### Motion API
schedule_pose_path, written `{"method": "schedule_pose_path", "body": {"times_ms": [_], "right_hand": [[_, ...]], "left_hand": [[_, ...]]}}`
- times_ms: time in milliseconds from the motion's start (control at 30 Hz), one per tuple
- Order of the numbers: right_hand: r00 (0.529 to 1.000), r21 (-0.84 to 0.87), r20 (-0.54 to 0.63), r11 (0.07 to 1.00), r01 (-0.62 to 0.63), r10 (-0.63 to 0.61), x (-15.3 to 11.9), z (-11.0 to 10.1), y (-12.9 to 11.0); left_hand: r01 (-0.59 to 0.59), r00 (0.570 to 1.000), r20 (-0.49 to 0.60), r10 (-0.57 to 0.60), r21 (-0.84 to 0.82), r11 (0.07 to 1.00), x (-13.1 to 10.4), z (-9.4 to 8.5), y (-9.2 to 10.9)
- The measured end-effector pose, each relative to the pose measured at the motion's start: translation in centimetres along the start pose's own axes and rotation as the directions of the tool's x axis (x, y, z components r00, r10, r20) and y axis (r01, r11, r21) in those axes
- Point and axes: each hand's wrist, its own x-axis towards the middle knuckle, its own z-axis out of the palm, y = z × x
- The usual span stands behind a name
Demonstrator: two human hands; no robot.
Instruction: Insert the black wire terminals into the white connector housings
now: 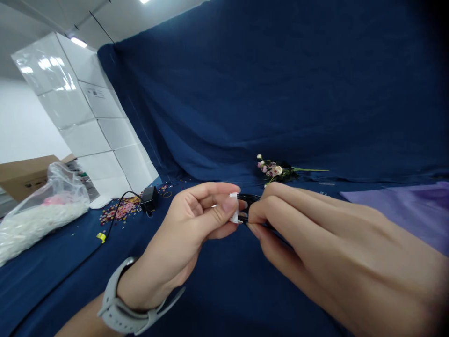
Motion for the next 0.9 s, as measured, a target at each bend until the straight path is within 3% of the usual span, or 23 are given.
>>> {"method": "schedule_pose_path", "body": {"times_ms": [433,767,900], "right_hand": [[0.993,0.109,-0.103,0.993,-0.043,0.055,1.2,1.3,-0.7],[0.99,0.01,-0.132,0.999,0.052,-0.05,0.9,2.5,-1.0],[0.991,0.103,-0.135,0.994,0.022,-0.008,0.8,2.2,-0.5]], "left_hand": [[-0.083,0.993,-0.09,0.081,-0.02,0.996,-0.2,0.2,-0.4],[-0.078,0.995,-0.07,0.076,-0.032,0.996,0.7,-0.1,-0.9],[-0.053,0.997,-0.062,0.052,-0.027,0.998,0.8,-0.2,-0.7]]}}
